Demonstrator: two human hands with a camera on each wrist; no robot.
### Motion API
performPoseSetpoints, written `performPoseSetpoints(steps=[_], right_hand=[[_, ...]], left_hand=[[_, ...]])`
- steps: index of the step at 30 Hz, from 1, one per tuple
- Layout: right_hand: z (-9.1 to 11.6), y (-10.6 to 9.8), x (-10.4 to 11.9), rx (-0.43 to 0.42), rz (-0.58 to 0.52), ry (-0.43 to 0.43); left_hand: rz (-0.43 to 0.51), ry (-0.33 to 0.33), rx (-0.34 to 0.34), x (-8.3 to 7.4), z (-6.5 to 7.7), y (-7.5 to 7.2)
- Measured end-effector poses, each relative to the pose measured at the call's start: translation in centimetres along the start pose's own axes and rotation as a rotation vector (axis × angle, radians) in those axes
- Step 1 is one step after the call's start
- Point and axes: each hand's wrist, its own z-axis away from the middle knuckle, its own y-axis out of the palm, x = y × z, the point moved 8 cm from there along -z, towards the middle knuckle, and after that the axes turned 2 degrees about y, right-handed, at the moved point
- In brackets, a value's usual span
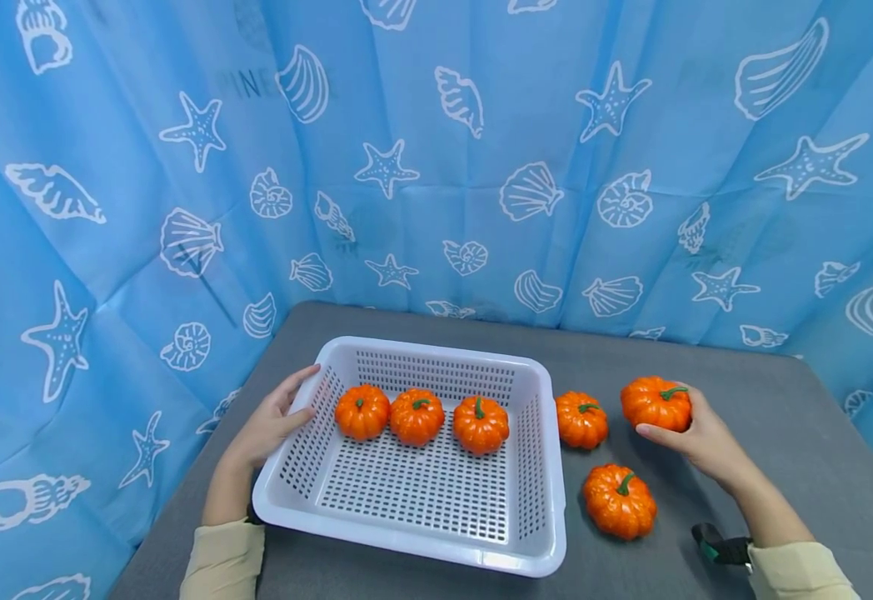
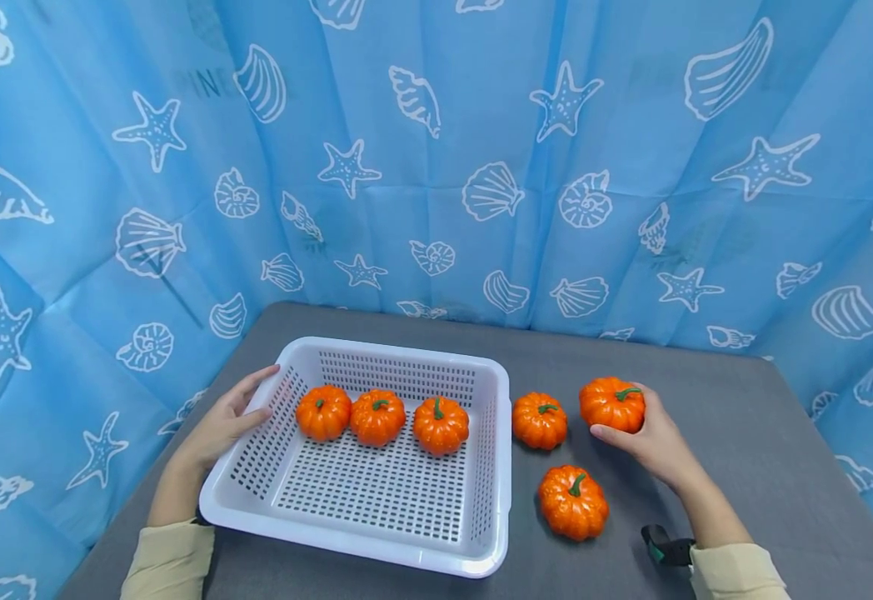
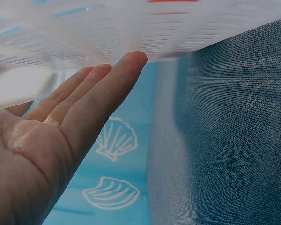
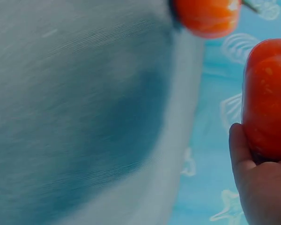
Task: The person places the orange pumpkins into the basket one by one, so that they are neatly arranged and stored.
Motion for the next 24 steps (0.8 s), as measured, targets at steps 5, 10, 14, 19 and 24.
performPoseSetpoints(steps=[5, 10, 14, 19, 24], right_hand=[[0.0, -0.7, 2.8, -0.001, -0.027, -0.058], [0.2, -1.3, 6.3, -0.007, -0.069, -0.116], [0.0, -1.5, 9.2, -0.009, -0.109, -0.166], [-0.2, -1.0, 12.6, 0.018, -0.168, -0.228], [-0.4, 0.2, 16.1, 0.064, -0.235, -0.299]], left_hand=[[0.0, -0.004, -0.001, 0.1, 0.0, 0.0], [0.0, -0.001, 0.0, 0.2, 0.0, 0.0], [0.001, 0.005, -0.007, 0.1, 0.0, -0.1], [0.004, 0.005, -0.008, 0.0, 0.1, 0.0], [0.003, 0.001, -0.003, 0.1, 0.1, 0.0]])
